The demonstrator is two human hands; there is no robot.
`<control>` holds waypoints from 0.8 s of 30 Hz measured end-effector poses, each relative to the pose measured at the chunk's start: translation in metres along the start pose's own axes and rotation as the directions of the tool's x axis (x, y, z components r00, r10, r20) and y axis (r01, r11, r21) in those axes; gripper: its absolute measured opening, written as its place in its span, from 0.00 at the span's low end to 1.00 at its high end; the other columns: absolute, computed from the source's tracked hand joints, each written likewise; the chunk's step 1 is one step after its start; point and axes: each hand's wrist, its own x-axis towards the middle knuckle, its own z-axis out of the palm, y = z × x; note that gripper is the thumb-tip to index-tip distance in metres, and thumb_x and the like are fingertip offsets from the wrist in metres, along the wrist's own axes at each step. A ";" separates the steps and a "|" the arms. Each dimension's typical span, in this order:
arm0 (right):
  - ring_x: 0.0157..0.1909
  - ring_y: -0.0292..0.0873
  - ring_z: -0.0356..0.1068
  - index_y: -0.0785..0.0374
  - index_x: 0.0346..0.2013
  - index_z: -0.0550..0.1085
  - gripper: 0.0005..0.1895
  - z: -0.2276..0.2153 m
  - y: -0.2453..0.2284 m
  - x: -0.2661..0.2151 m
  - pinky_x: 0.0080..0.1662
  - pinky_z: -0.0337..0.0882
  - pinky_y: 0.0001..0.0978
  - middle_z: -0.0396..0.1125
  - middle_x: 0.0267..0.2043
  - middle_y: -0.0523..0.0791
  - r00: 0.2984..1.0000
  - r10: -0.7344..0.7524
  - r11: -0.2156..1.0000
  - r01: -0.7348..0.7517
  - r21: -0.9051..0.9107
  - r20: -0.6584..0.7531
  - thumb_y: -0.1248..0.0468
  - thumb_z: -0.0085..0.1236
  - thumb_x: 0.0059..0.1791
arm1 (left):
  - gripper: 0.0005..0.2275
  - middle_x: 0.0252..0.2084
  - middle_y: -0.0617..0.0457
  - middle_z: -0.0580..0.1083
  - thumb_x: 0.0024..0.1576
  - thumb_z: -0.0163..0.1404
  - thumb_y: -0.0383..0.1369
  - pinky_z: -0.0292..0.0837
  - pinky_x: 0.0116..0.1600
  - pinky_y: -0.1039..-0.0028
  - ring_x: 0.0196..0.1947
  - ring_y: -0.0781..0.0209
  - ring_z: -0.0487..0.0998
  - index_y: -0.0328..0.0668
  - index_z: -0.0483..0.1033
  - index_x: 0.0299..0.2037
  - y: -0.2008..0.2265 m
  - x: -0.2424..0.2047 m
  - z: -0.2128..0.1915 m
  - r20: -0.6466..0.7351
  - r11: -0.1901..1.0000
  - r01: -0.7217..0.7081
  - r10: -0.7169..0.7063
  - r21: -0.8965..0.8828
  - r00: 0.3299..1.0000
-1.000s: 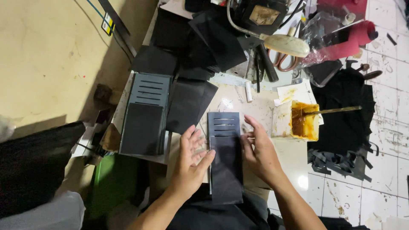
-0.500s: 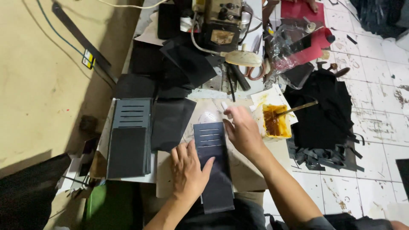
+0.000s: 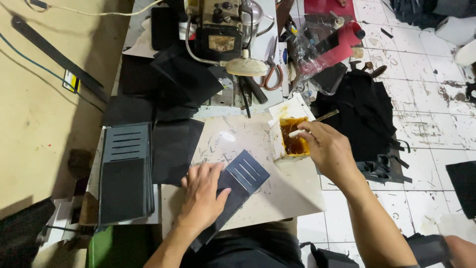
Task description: The person sits at a workshop table and applies yellow adhesive from an open box onto dark fabric pieces using a small stick applicator. They spread the glue along the edge of each piece, then fold and press the fabric pieces together by hand, working through pieces one at a time.
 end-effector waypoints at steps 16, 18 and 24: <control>0.30 0.45 0.74 0.66 0.39 0.78 0.07 -0.017 0.000 0.018 0.36 0.72 0.36 0.77 0.42 0.44 0.946 0.110 0.987 -0.139 0.076 0.306 0.68 0.56 0.49 | 0.25 0.47 0.50 0.70 0.48 0.64 0.43 0.60 0.56 0.57 0.48 0.50 0.67 0.47 0.66 0.51 0.007 -0.013 0.003 0.027 0.994 0.102 -0.101 -0.029 0.995; 0.19 0.34 0.58 0.69 0.44 0.79 0.09 -0.026 -0.001 0.017 0.22 0.59 0.27 0.74 0.29 0.42 0.917 0.262 0.920 -0.331 0.210 0.301 0.73 0.56 0.50 | 0.18 0.45 0.49 0.70 0.55 0.56 0.31 0.72 0.50 0.62 0.43 0.53 0.75 0.43 0.66 0.54 0.013 -0.015 -0.009 -0.026 0.976 0.062 -0.070 -0.211 0.997; 0.22 0.26 0.60 0.69 0.48 0.73 0.10 -0.070 0.035 0.000 0.23 0.60 0.13 0.71 0.30 0.43 0.949 -0.074 0.671 -0.179 0.719 0.306 0.71 0.48 0.53 | 0.10 0.42 0.52 0.71 0.58 0.52 0.29 0.77 0.43 0.61 0.32 0.55 0.79 0.46 0.71 0.50 0.011 -0.006 -0.041 0.180 0.963 0.161 -0.123 -0.216 0.976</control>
